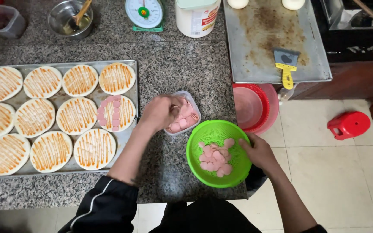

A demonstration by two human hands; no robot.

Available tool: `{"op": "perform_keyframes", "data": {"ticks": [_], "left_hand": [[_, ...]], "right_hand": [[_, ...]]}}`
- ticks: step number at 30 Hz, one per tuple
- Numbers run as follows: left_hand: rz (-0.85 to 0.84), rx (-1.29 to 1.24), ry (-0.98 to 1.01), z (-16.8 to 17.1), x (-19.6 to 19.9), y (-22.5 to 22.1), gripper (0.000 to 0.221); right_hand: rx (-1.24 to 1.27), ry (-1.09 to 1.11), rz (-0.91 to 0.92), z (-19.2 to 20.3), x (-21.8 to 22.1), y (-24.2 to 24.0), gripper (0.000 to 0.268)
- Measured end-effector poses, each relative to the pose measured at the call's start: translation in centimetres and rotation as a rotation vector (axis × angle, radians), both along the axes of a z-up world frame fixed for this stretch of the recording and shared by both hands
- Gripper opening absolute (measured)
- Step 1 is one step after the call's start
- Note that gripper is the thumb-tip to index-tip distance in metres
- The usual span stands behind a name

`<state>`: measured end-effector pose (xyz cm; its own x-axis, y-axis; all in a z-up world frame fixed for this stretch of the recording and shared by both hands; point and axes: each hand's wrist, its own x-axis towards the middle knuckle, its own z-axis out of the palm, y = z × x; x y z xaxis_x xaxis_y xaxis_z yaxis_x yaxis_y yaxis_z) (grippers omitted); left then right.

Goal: The person places ham slices onto small pizza dough bases on a tray, then moves to a bowl to separate more ham pieces, and finally washes the bowl in a sink.

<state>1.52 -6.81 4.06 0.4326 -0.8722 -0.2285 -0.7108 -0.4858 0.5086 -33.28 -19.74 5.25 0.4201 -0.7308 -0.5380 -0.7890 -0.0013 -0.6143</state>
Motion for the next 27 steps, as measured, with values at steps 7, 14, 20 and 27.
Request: {"op": "perform_keyframes", "data": {"ticks": [7, 14, 20, 27], "left_hand": [[0.037, -0.017, -0.01, 1.9, -1.3, 1.2, 0.03], [0.285, 0.006, -0.004, -1.0, -0.7, 1.2, 0.019], [0.395, -0.176, 0.139, 2.2, -4.4, 2.2, 0.019], [0.78, -0.491, 0.77, 4.7, -6.8, 2.4, 0.047]], "right_hand": [[0.035, 0.002, 0.039, -1.6, -1.7, -0.8, 0.064], [0.037, -0.139, -0.044, -1.8, -4.9, -2.3, 0.052], [0.127, -0.234, -0.107, 1.4, -6.4, -2.1, 0.045], [0.218, -0.358, -0.219, -1.7, -9.4, -1.9, 0.043]]}}
